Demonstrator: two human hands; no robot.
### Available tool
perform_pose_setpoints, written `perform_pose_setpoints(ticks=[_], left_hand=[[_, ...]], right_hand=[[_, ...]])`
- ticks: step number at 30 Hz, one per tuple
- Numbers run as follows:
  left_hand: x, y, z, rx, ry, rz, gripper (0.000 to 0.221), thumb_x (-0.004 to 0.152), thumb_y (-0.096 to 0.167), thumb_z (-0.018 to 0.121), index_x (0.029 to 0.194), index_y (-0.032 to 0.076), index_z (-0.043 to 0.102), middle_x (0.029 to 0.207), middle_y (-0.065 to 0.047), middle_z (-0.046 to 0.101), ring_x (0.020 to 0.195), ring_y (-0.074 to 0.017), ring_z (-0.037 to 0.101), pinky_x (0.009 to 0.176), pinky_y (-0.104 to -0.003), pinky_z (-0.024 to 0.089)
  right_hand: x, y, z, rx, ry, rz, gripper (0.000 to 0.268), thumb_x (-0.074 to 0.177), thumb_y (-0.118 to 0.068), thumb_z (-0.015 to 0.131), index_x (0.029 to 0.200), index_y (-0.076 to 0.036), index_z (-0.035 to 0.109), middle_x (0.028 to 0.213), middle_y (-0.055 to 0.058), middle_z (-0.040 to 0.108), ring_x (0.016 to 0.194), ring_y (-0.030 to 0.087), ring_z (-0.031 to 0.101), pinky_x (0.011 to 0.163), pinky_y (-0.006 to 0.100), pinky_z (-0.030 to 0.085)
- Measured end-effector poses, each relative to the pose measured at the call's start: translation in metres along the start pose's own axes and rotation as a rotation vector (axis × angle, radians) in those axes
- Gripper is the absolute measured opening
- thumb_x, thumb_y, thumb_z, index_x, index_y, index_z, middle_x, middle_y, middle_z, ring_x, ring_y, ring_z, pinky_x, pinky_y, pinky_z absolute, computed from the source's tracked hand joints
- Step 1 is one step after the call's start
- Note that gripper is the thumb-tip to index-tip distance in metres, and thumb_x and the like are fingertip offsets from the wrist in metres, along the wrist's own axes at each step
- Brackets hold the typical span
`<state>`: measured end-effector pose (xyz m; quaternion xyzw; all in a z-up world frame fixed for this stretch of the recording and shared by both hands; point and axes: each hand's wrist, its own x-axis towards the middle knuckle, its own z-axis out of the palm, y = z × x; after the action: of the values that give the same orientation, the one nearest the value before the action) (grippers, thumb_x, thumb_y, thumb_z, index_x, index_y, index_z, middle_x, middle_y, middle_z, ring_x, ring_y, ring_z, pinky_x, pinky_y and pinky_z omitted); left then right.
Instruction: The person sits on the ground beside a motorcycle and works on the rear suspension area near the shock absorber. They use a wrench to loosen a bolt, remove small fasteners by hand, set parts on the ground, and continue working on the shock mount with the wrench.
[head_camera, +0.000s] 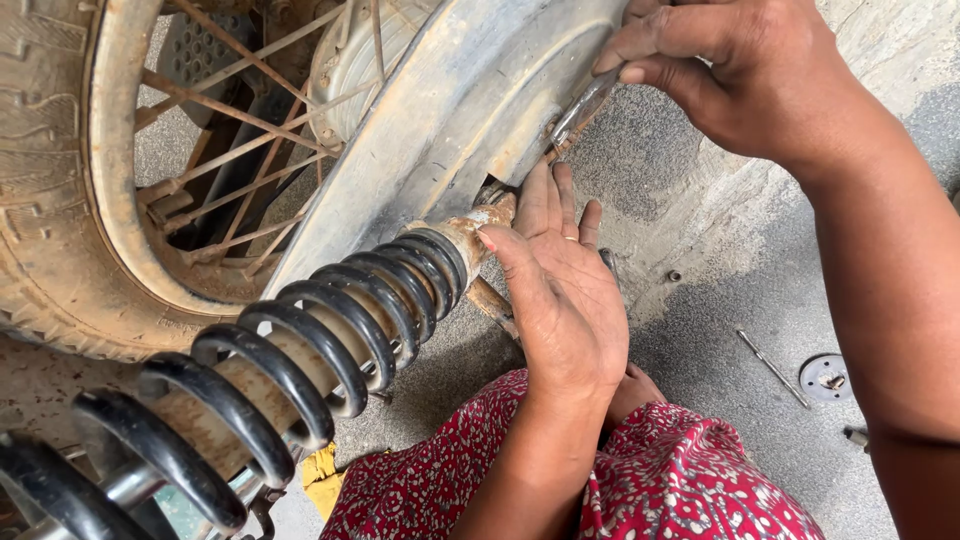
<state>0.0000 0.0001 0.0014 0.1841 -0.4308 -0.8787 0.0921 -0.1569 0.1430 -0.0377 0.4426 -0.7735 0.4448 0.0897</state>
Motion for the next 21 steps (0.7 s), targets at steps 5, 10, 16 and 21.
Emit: perform_pose_setpoints(ticks=[5,10,16,21], left_hand=[[0.0,-0.003,0.0,-0.017,0.009,0.0,0.114,0.094,0.08,0.033,0.164,-0.008,0.012,0.177,-0.02,0.01,0.165,-0.0349,0.004,0.129,-0.054,0.001],[0.0,-0.01,0.001,-0.042,0.032,0.012,0.113,0.096,0.078,0.033,0.161,-0.012,0.012,0.176,-0.024,0.011,0.165,-0.0358,0.006,0.13,-0.054,0.002],[-0.001,-0.009,-0.001,-0.018,0.02,0.008,0.113,0.096,0.078,0.031,0.162,-0.012,0.012,0.175,-0.023,0.011,0.164,-0.0359,0.007,0.129,-0.053,0.004],[-0.003,-0.009,0.0,-0.078,0.028,0.027,0.106,0.1,0.07,0.037,0.163,-0.011,0.013,0.175,-0.023,0.013,0.161,-0.0352,0.018,0.127,-0.052,0.018]], right_hand=[[-0.018,0.001,0.033,0.066,0.082,0.129,0.01,0.105,-0.007,0.076,0.115,-0.009,0.075,0.107,0.007,0.073,0.102,0.021,0.07,0.091,0.034,0.056],[-0.056,-0.039,0.073,0.399,0.18,0.602,0.016,0.103,-0.014,0.072,0.118,-0.008,0.072,0.106,0.006,0.074,0.099,0.016,0.071,0.087,0.032,0.058],[-0.068,-0.063,0.05,0.978,0.438,0.812,0.009,0.11,-0.004,0.07,0.114,0.002,0.064,0.1,0.014,0.073,0.09,0.018,0.068,0.082,0.034,0.056],[-0.049,-0.067,0.019,1.375,0.71,0.822,0.057,0.108,0.007,0.066,0.156,-0.005,0.037,0.112,0.02,0.075,0.092,0.029,0.074,0.082,0.036,0.062]])
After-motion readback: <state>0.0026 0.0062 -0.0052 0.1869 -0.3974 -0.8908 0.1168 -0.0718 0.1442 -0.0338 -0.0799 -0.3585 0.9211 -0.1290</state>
